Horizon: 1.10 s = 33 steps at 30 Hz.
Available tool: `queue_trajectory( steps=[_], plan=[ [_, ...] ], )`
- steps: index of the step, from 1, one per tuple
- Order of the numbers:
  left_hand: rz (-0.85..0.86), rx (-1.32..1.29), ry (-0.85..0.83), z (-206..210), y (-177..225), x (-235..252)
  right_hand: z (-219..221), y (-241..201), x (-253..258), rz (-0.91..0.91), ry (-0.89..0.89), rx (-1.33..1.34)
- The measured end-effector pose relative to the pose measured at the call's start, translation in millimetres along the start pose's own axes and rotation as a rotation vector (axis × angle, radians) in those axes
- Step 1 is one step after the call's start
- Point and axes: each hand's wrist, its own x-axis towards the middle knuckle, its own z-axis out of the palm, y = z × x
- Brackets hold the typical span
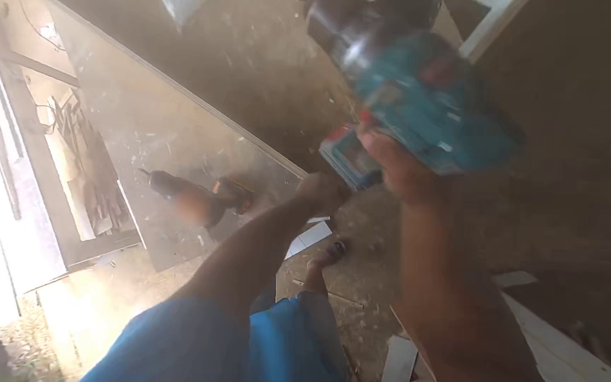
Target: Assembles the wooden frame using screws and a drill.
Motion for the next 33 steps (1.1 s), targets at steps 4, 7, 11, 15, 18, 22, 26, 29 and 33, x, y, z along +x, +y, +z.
queue_trajectory(
  steps=[4,7,11,15,18,22,26,29,33],
  plan=[
    [0.093,-0.057,0.02,9.2,-10.5,6.7,71.7,68.7,80.3,0.145,-0.018,-0.234],
    [0.174,-0.13,0.045,6.3,-17.6,1.1,96.3,117.5,105.2,0.193,-0.061,-0.258],
    [0.258,-0.168,0.146,12.8,-25.0,0.4,98.8,140.6,97.2,0.226,-0.029,-0.291],
    [0.263,-0.202,0.208,15.4,-28.9,-4.6,107.9,129.8,78.2,0.293,-0.114,-0.486],
    [0.257,-0.186,0.168,15.9,-24.7,-2.5,104.2,128.2,75.0,0.312,-0.065,-0.529],
    [0.305,-0.112,0.06,14.1,-19.3,-3.7,60.7,53.3,85.3,0.514,-0.312,-0.716],
    [0.236,-0.196,0.03,8.2,-23.1,-2.3,1.2,35.0,159.5,0.384,-0.118,-0.985],
    [0.295,-0.09,0.072,17.5,-24.5,5.3,-22.6,64.4,225.5,0.525,-0.291,-1.178],
    [0.336,0.108,0.1,23.4,-25.5,9.6,-20.0,93.8,254.5,0.722,-0.598,-1.39]
  ],
)
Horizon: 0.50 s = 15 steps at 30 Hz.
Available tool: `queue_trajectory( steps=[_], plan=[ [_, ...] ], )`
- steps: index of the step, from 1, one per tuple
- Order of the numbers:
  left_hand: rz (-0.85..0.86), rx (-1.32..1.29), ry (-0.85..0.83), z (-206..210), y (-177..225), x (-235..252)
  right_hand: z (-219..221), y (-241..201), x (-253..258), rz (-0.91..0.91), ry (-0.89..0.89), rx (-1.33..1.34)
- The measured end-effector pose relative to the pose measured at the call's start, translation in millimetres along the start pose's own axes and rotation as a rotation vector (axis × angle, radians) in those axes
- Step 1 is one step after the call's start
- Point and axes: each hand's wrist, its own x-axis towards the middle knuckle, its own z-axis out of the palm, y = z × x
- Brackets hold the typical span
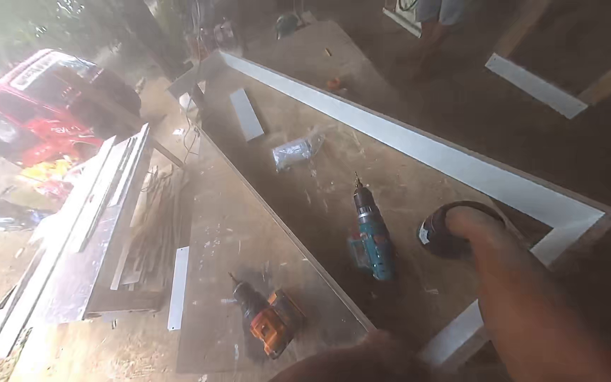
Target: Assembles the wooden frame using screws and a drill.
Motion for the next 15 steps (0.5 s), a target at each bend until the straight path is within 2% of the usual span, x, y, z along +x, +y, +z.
queue_trajectory(
  steps=[4,11,15],
  plan=[
    [0.013,0.092,-0.03,2.9,0.5,2.7,12.8,-4.8,10.5,0.131,0.068,0.099],
    [0.046,0.138,0.016,8.0,-2.2,5.5,9.8,-1.3,3.2,0.098,0.116,0.104],
    [-0.031,0.097,-0.092,1.7,-0.6,7.4,1.8,1.0,-1.6,0.088,0.127,0.131]
  ],
)
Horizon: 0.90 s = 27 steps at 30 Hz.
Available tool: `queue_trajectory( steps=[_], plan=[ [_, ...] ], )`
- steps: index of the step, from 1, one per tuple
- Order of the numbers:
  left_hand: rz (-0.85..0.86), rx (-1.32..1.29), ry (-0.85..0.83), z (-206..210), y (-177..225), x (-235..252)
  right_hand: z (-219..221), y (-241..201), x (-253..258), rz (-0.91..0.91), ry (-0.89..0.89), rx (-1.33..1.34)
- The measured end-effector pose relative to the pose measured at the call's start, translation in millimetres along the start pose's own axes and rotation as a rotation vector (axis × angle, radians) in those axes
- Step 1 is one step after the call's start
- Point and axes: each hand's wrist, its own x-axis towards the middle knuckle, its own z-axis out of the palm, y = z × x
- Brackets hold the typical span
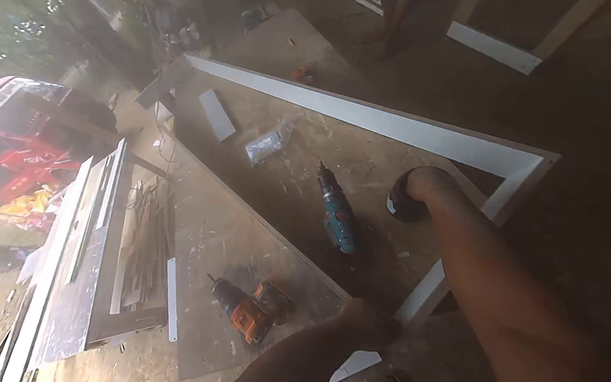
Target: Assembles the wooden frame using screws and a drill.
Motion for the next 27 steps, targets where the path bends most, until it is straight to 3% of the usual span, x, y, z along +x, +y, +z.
queue_trajectory(
  steps=[4,9,15,20,22,27],
  plan=[
    [-0.022,0.069,-0.038,-2.4,6.0,0.7,-0.8,6.5,-22.8,0.052,-0.064,0.044],
    [-0.02,0.173,-0.004,-2.9,10.8,-2.9,-4.9,-2.8,-40.5,0.123,-0.021,0.207],
    [-0.024,0.157,-0.024,-3.4,12.1,-2.5,-8.8,7.0,-41.7,0.015,-0.012,0.147],
    [-0.007,0.166,-0.009,-4.3,10.5,-3.2,-21.6,20.7,-42.5,-0.194,0.071,0.079],
    [-0.021,0.163,-0.037,-5.2,11.4,-3.7,-24.7,32.8,-46.9,-0.258,0.152,0.199],
    [-0.077,0.158,-0.051,-5.7,12.7,-1.5,2.3,86.9,-94.7,-0.326,0.302,0.91]
  ],
)
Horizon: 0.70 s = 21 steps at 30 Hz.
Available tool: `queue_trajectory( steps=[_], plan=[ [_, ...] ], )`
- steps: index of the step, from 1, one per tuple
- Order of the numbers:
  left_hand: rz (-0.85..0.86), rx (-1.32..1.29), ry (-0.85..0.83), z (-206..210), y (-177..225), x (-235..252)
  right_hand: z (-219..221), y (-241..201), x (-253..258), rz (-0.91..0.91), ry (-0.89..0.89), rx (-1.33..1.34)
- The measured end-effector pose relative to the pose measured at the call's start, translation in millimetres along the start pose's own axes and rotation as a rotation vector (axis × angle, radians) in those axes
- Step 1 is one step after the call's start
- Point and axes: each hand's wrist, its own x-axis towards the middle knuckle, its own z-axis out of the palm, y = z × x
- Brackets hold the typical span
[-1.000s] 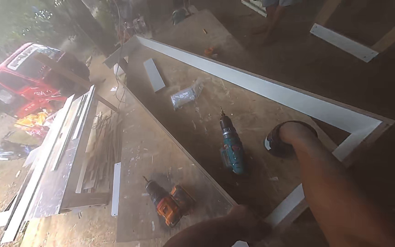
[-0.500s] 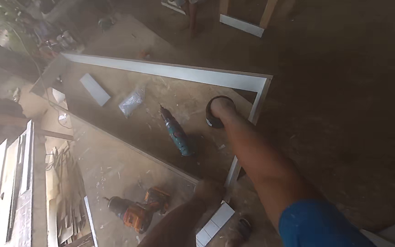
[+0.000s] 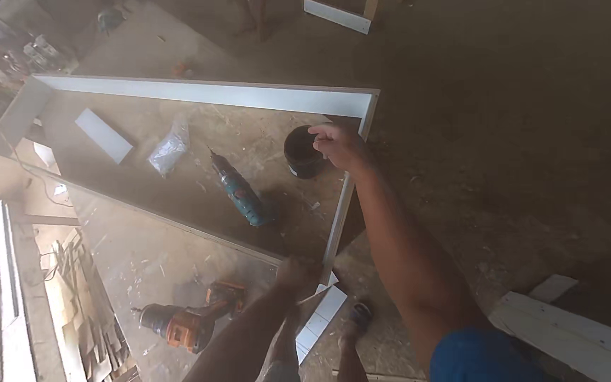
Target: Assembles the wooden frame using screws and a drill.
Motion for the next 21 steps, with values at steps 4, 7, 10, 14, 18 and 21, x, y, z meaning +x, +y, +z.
queue_trajectory(
  steps=[4,7,10,14,18,21],
  plan=[
    [-0.066,0.045,-0.047,-8.7,5.6,-1.4,13.3,70.2,-119.6,-0.02,0.209,0.556],
    [-0.138,0.025,-0.074,-6.2,6.4,0.6,49.4,118.4,-217.8,0.171,0.267,0.72],
    [-0.134,0.07,-0.025,0.2,5.3,1.9,94.3,149.6,-273.4,0.395,0.297,0.848],
    [-0.026,0.174,0.142,7.6,4.8,-0.1,149.4,153.6,-297.9,0.532,0.43,1.112],
    [0.001,0.227,0.227,12.9,4.7,1.1,178.6,152.2,-292.8,0.554,0.489,1.362],
    [-0.036,0.259,0.225,11.7,6.9,2.3,182.5,148.8,-290.1,0.612,0.442,1.404]
  ],
)
